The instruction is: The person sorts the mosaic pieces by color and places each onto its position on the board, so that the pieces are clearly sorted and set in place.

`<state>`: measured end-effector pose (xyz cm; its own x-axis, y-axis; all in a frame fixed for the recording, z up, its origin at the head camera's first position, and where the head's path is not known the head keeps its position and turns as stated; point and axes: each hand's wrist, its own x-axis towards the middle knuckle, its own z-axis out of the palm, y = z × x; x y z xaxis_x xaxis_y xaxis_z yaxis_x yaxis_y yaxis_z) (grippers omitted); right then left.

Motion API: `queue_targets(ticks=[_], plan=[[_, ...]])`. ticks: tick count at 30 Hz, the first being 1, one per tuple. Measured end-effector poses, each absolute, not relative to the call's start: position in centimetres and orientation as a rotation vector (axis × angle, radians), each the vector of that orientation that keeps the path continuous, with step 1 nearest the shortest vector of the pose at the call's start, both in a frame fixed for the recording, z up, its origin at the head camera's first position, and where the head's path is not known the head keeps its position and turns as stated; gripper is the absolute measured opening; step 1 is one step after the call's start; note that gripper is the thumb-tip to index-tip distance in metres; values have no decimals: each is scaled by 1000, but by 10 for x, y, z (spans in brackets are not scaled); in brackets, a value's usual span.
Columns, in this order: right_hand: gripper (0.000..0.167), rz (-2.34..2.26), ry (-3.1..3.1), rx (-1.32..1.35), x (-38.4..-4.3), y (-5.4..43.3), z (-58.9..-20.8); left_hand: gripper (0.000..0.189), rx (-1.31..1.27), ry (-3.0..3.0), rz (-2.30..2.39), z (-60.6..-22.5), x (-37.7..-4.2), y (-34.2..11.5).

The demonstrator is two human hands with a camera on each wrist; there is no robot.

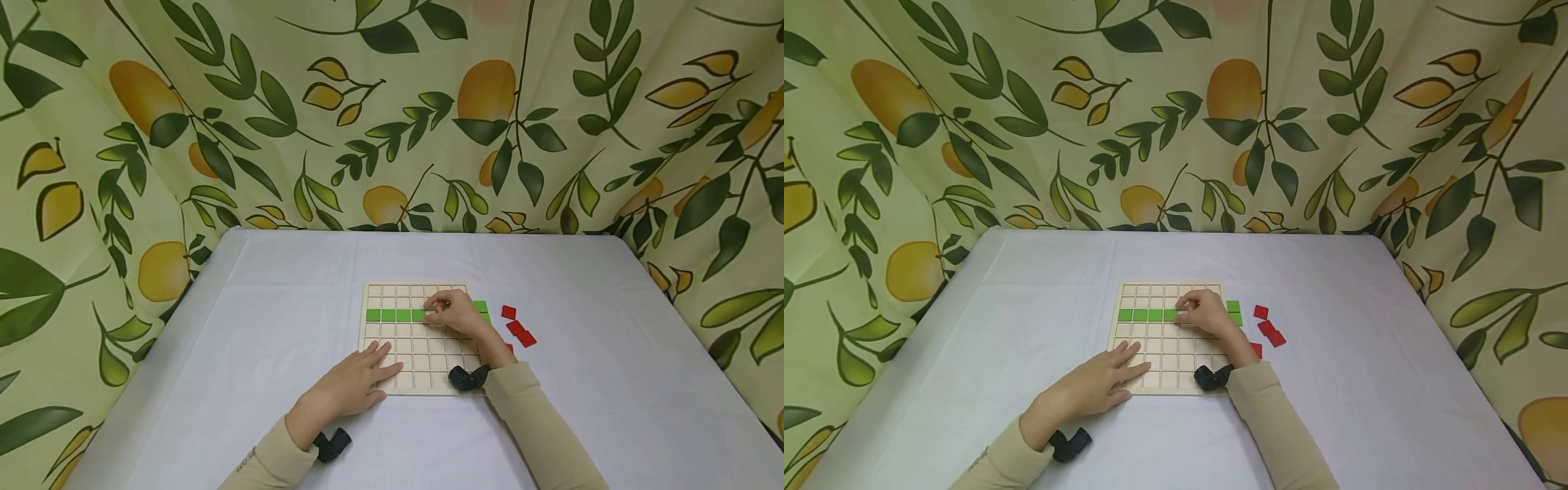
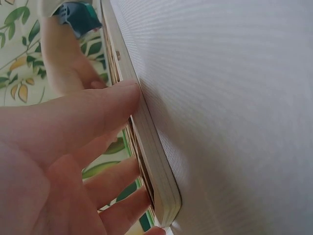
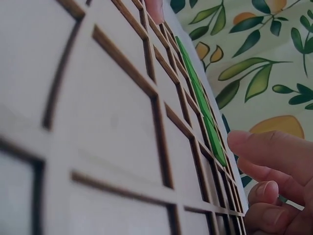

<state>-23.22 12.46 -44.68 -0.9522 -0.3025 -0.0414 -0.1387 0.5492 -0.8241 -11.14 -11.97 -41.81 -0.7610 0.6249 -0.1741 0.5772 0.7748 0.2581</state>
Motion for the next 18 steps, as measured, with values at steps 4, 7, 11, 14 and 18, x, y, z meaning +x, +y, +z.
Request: queue_targets(ticks=[4,7,11,14,18], plan=[[24,-1369,2590,-355,-231,129,-444,50,900,2703,285,-415,-110,-118],[24,-1369,2584,-361,-231,133,-443,50,891,2701,275,-414,-110,-118],[23,-1358,2587,-365,-231,141,-442,50,899,2709,256,-414,-111,-117],[22,-1351,2589,-344,-230,146,-442,50,903,2714,247,-416,-112,-117],[22,-1357,2587,-338,-229,153,-442,50,894,2710,247,-416,-112,-117]])
